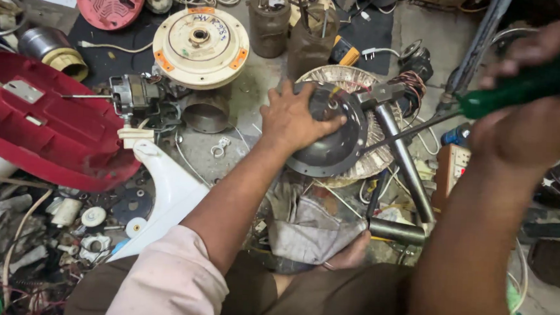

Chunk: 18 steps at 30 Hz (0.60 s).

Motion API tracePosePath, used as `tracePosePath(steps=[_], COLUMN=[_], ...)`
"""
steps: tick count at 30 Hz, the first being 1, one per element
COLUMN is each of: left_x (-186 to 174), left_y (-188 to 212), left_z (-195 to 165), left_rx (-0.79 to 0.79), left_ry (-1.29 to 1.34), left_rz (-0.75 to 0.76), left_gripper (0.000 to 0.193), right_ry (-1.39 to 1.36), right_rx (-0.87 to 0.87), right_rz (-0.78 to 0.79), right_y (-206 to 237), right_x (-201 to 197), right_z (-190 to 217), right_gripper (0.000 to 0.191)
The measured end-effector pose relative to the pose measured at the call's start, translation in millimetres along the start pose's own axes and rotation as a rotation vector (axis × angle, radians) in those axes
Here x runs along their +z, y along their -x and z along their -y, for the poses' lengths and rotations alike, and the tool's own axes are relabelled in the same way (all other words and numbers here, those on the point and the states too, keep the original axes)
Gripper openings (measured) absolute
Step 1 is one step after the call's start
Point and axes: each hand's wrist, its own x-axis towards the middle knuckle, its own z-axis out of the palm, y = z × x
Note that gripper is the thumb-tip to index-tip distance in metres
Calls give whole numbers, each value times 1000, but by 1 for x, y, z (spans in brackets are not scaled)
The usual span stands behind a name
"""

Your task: The person sits on the floor and works on an electric motor. They use a hammer to tap the motor housing, then use a screwdriver to adjust internal components. They connect wires to a capacitor and use pliers to secure the connections.

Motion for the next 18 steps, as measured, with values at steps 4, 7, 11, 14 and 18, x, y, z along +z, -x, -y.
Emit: tracePosePath(steps=[4,7,11,14,18], left_x=[-3,-12,-25,-27,-26], left_y=[1,5,10,9,-10], left_z=[0,1,-9,-17,-11], left_rx=[-133,-31,-181,-174,287], left_ry=[-176,-254,-194,-355,-511], left_rz=[61,-57,211,219,-235], left_gripper=[115,126,132,131,126], right_ry=[-42,-14,23,36,48], right_rx=[127,153,148,153,147], right_rz=[53,-28,-48,-44,-46], right_y=[-3,6,16,15,15], right_x=[-38,-45,-42,-38,-33], right_z=[22,32,38,41,47], right_gripper=[36,36,36,36,36])
